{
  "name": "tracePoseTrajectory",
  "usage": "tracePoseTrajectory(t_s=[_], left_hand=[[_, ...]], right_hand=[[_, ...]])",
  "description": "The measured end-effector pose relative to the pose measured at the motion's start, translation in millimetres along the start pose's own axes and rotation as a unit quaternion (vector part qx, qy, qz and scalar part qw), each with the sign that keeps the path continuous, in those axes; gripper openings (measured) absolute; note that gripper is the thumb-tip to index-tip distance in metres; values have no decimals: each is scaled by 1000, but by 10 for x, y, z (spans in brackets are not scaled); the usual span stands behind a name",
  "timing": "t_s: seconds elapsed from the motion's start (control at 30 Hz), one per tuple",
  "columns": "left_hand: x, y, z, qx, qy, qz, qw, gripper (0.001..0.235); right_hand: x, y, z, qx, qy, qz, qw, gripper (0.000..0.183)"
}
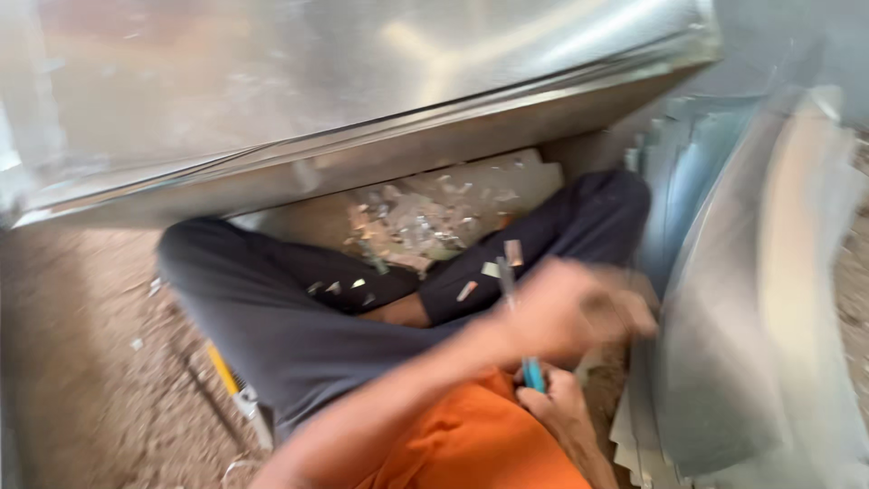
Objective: The person cuts notches and strips from the edges of a metal sheet using metal shears while sitting on the floor.
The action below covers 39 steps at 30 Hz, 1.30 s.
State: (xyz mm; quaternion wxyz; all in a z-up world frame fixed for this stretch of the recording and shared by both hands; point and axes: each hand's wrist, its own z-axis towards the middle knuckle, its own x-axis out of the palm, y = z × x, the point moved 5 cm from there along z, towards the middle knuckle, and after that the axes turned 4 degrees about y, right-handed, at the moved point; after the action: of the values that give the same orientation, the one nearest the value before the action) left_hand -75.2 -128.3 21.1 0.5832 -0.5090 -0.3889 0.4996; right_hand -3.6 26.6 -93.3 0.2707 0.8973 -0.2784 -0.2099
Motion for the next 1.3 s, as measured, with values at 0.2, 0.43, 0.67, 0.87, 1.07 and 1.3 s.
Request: tracePoseTrajectory(t_s=[0.2,0.43,0.67,0.87,1.07,1.3], left_hand=[[-3067,-362,-913,-29,-394,731,557,44],[-2507,-110,-1468,-256,-330,607,676,49],[-2154,-333,-2518,-214,-620,146,740,51],[-1605,2,-2476,-133,-537,-253,794,39],[-1529,21,-2463,-87,-521,-295,796,49],[-1595,13,-2451,-84,-503,-317,800,47]], right_hand=[[-49,141,52,-10,-19,-38,999,25],[52,422,64,-74,-17,-144,987,25],[286,1071,-71,-99,84,-224,966,23],[760,1532,-355,-58,292,-153,942,52],[1053,1662,-363,-38,270,-224,936,46],[1070,1767,-291,-19,230,-251,940,40]])
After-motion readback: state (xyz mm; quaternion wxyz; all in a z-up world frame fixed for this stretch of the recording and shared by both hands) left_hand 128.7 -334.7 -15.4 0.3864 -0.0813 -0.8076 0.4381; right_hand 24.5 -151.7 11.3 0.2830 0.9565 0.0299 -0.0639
